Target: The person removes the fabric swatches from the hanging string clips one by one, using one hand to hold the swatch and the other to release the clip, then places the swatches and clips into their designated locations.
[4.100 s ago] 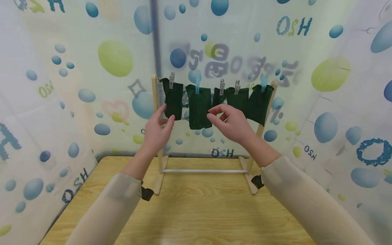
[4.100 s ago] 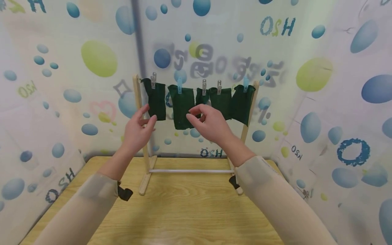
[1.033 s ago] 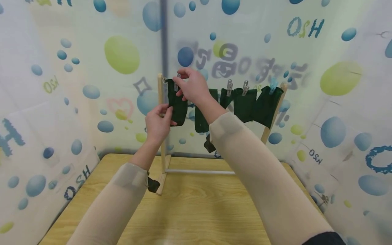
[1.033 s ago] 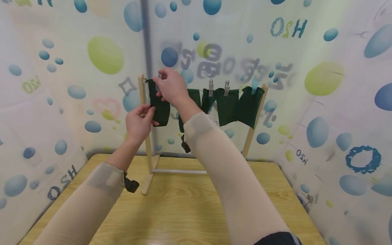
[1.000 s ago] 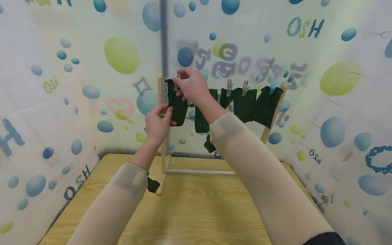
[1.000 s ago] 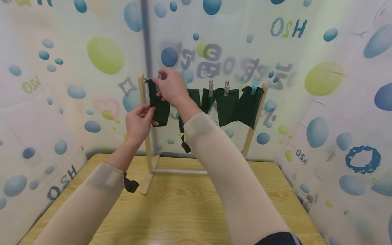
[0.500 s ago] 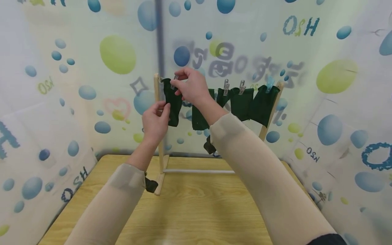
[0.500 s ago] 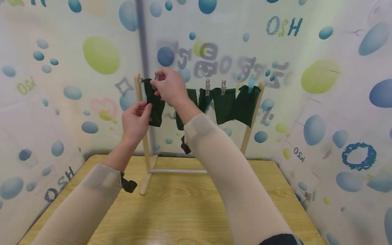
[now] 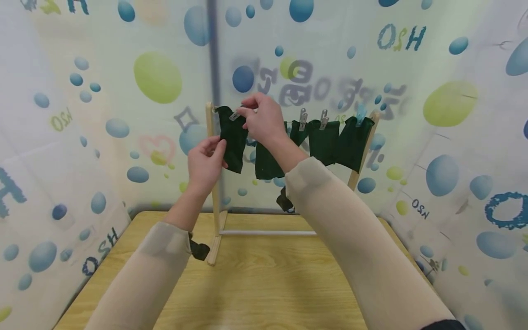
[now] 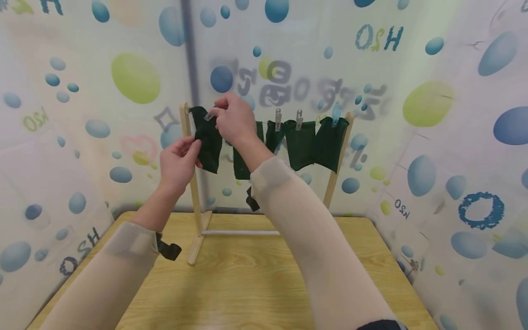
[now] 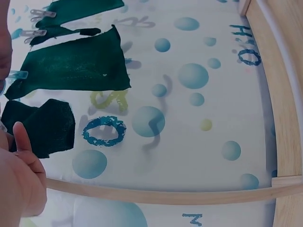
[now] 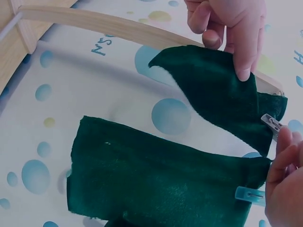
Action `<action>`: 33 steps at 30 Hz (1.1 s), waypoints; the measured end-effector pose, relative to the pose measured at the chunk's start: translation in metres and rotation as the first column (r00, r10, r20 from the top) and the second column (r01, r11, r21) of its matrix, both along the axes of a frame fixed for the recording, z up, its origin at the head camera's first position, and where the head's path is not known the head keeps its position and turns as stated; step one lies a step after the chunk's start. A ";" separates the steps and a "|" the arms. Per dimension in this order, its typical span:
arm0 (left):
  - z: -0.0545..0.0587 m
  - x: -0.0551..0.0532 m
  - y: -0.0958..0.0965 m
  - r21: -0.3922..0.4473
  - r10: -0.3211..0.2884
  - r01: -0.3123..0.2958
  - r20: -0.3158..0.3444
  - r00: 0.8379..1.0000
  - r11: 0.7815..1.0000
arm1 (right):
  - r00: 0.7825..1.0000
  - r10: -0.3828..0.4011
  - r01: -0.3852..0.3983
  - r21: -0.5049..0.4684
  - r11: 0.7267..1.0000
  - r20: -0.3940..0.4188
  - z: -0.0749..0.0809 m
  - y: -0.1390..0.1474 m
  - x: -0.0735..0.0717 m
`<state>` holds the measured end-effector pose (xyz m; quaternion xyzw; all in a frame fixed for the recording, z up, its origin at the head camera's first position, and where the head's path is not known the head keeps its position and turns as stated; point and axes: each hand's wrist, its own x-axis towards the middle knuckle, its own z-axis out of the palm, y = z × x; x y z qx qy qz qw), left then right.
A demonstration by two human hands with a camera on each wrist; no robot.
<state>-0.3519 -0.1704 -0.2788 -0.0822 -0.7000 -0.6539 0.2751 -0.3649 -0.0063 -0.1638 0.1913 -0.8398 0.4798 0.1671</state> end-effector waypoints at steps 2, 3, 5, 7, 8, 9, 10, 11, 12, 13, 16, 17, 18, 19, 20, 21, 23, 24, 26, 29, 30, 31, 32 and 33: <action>0.002 0.001 0.001 0.006 -0.012 0.012 -0.007 1.000 1.000 | 1.000 -0.005 0.005 -0.009 1.000 -0.008 -0.001 0.003 0.001; 0.003 0.002 0.001 0.009 -0.020 0.020 -0.010 1.000 1.000 | 1.000 -0.005 0.005 -0.014 1.000 -0.015 -0.001 0.005 0.001; 0.004 0.002 0.002 0.015 -0.033 0.033 -0.016 0.999 0.999 | 1.000 -0.009 0.009 -0.023 1.000 -0.028 -0.001 0.008 0.002; 0.006 0.003 0.003 0.026 -0.047 0.048 -0.026 0.999 0.999 | 0.999 -0.013 0.011 -0.041 0.999 -0.039 -0.001 0.011 0.003; 0.007 0.004 0.003 0.032 -0.052 0.053 -0.029 0.998 0.998 | 0.999 -0.016 0.014 -0.048 0.999 -0.044 -0.001 0.012 0.003; 0.007 0.004 0.004 0.035 -0.057 0.058 -0.033 0.998 0.998 | 0.999 -0.019 0.016 -0.055 0.998 -0.049 0.000 0.013 0.003; 0.008 0.005 0.004 0.042 -0.061 0.063 -0.038 0.997 0.997 | 0.998 -0.023 0.020 -0.061 0.998 -0.054 0.000 0.014 0.004; 0.009 0.006 0.004 0.048 -0.066 0.068 -0.042 0.997 0.997 | 0.998 -0.026 0.022 -0.066 0.998 -0.060 0.001 0.015 0.004; 0.009 0.006 0.005 0.053 -0.068 0.070 -0.044 0.997 0.996 | 0.997 -0.025 0.020 -0.073 0.997 -0.068 0.001 0.016 0.004; 0.010 0.007 0.005 0.056 -0.070 0.073 -0.044 0.997 0.996 | 0.997 -0.027 0.021 -0.075 0.997 -0.073 0.002 0.017 0.005; 0.012 0.011 0.005 0.060 -0.079 0.082 -0.042 0.996 0.995 | 0.996 -0.020 0.013 -0.086 0.996 -0.088 0.003 0.022 0.008; 0.013 0.013 0.005 0.054 -0.082 0.084 -0.038 0.996 0.995 | 0.996 -0.016 0.007 -0.092 0.996 -0.091 0.003 0.024 0.010; 0.014 0.014 0.004 0.048 -0.085 0.087 -0.037 0.996 0.995 | 0.996 -0.012 0.002 -0.100 0.995 -0.093 0.003 0.027 0.011; 0.014 0.015 0.004 0.041 -0.089 0.090 -0.035 0.995 0.995 | 0.996 -0.009 -0.001 -0.106 0.994 -0.092 0.002 0.030 0.013; 0.015 0.016 0.003 0.037 -0.092 0.094 -0.033 0.995 0.995 | 0.996 -0.007 -0.004 -0.112 0.994 -0.093 0.002 0.033 0.014; 0.015 0.017 0.002 0.032 -0.096 0.097 -0.032 0.995 0.995 | 0.996 -0.005 -0.006 -0.117 0.993 -0.094 0.001 0.036 0.015; 0.016 0.018 0.000 0.026 -0.099 0.100 -0.028 0.995 0.995 | 0.996 -0.004 -0.007 -0.127 0.992 -0.087 -0.001 0.042 0.016; 0.016 0.019 -0.001 0.026 -0.100 0.100 -0.028 0.995 0.995 | 0.997 -0.005 -0.006 -0.132 0.991 -0.081 -0.001 0.045 0.017; 0.017 0.021 -0.003 0.022 -0.099 0.100 -0.028 0.995 0.995 | 0.997 -0.005 -0.006 -0.144 0.990 -0.077 -0.003 0.050 0.018; 0.019 0.025 -0.006 0.023 -0.098 0.099 -0.037 0.995 0.995 | 0.997 0.002 -0.014 -0.165 0.986 -0.074 -0.005 0.057 0.021; 0.020 0.026 -0.007 0.022 -0.097 0.098 -0.040 0.994 0.995 | 0.997 0.005 -0.017 -0.168 0.986 -0.076 -0.005 0.059 0.022; 0.020 0.028 -0.008 0.027 -0.100 0.101 -0.043 0.994 0.995 | 0.997 0.009 -0.023 -0.173 0.985 -0.079 -0.006 0.061 0.023; 0.021 0.029 -0.009 0.030 -0.102 0.103 -0.047 0.994 0.994 | 0.997 0.014 -0.028 -0.175 0.984 -0.082 -0.006 0.063 0.024; 0.021 0.031 -0.010 0.032 -0.104 0.105 -0.050 0.993 0.994 | 0.996 0.015 -0.030 -0.175 0.984 -0.084 -0.006 0.065 0.025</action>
